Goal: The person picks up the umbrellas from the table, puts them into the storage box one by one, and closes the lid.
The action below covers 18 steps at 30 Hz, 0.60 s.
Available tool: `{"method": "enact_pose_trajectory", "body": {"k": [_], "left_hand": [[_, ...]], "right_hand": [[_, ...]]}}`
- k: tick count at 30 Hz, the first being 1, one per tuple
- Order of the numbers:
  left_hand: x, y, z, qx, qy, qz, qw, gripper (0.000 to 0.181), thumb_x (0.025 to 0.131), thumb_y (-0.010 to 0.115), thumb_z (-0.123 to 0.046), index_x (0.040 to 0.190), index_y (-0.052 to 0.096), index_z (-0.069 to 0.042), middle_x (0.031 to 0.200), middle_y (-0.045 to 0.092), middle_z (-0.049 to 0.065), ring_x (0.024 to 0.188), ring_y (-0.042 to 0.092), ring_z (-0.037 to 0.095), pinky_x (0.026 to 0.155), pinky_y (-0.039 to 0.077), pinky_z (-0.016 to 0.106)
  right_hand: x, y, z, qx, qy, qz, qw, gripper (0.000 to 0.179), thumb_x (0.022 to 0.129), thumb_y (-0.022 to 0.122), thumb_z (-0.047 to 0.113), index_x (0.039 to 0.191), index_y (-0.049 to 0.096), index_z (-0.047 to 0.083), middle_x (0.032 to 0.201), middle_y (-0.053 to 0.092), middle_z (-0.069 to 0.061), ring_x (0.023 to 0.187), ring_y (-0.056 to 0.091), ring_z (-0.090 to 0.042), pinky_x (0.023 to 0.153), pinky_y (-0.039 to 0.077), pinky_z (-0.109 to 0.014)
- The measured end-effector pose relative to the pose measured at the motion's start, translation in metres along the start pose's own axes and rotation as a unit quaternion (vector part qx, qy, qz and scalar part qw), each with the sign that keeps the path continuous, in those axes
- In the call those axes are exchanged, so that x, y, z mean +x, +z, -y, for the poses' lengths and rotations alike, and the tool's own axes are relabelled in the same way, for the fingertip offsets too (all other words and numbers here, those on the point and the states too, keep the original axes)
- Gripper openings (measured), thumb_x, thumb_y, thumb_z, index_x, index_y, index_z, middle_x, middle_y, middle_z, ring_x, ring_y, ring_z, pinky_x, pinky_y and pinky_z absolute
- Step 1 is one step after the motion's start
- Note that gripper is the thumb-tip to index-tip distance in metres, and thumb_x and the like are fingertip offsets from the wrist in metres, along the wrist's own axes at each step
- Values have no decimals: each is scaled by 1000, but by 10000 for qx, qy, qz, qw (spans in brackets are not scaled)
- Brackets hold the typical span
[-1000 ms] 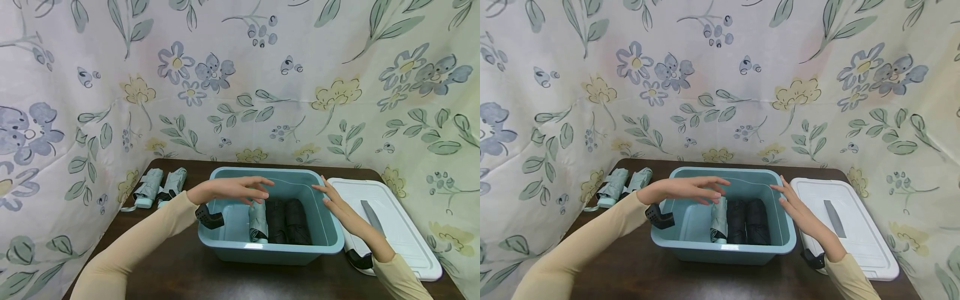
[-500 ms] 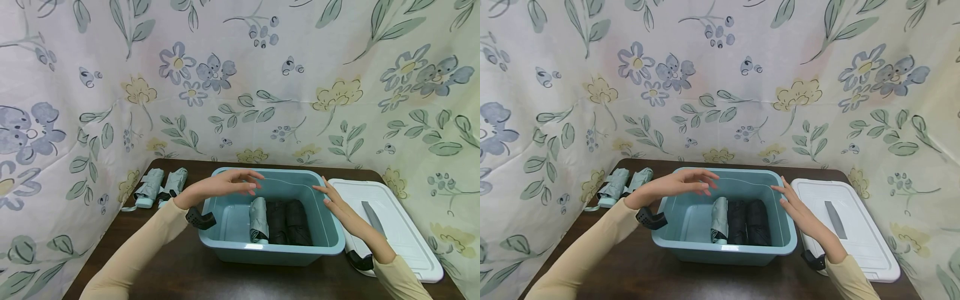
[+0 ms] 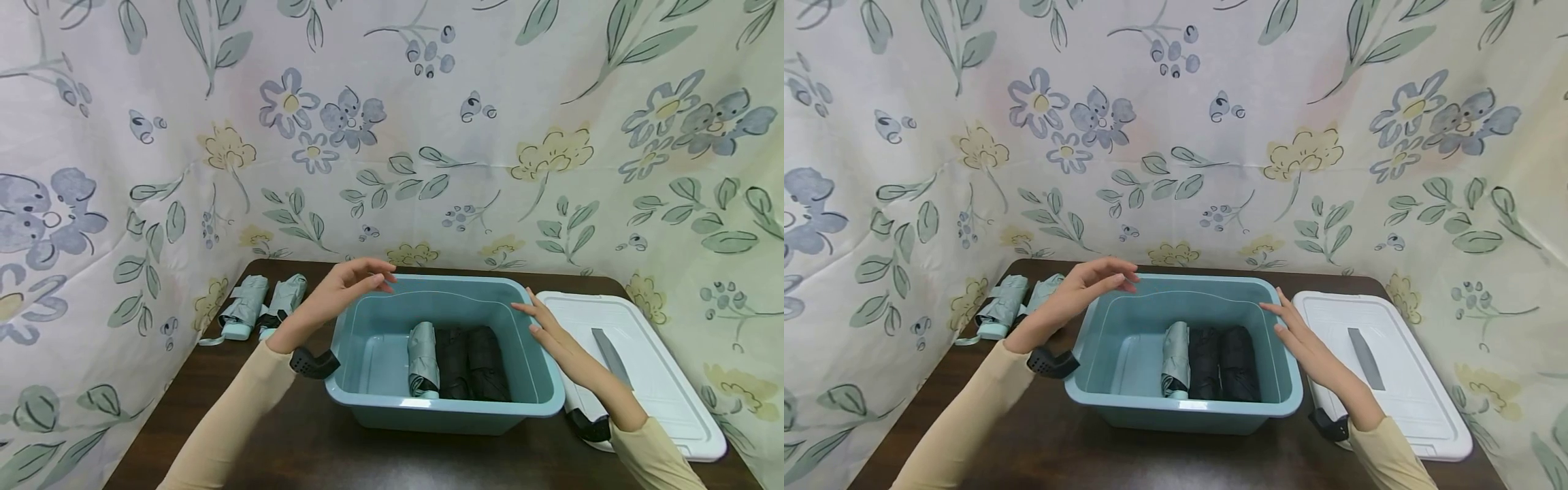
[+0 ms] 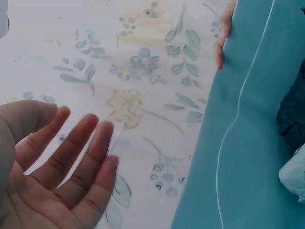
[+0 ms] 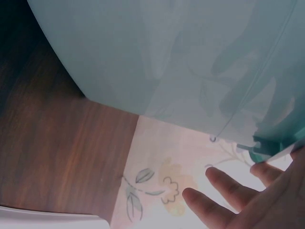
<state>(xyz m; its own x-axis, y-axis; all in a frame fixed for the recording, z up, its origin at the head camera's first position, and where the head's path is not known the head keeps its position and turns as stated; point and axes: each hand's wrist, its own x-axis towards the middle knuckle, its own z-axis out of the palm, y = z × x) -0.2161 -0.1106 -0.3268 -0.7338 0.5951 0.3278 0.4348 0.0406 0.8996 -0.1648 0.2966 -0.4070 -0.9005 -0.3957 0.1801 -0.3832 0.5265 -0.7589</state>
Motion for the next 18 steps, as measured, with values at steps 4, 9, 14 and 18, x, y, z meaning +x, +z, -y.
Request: {"method": "enact_pose_trajectory", "body": {"k": [4,9,14,18], "left_hand": [[-7,-6,6,-89,224,-362,9991,28,97,50,-17,123,56,-8,117,59,14,103,60,26,92,46,44],[-17,-14,11,-67,200,-859,9961,27,97,49,-16,122,57,-9,113,61,14,101,63,24,93,46,41],[-26,-24,16,51,143,-1252,9920,26,97,48,-13,122,56,-6,112,61,21,99,64,24,91,48,33],[-33,-30,22,120,23,-1404,9900,26,97,49,-13,121,55,-5,110,62,18,100,63,27,89,49,33]], "right_hand": [[0,-1,1,-1,-20,17,10000,44,101,33,19,145,30,19,156,-7,-3,139,-8,-42,87,5,-80],[0,-1,1,-11,0,29,10000,44,100,33,18,144,30,19,156,-7,-5,139,-8,-42,87,4,-80],[0,-1,1,-32,25,33,10000,44,100,34,18,144,31,21,156,-8,0,140,-9,-38,89,5,-79],[-1,-1,2,-179,37,-23,9998,44,100,36,18,144,32,21,156,-9,2,140,-9,-36,90,6,-78]]}}
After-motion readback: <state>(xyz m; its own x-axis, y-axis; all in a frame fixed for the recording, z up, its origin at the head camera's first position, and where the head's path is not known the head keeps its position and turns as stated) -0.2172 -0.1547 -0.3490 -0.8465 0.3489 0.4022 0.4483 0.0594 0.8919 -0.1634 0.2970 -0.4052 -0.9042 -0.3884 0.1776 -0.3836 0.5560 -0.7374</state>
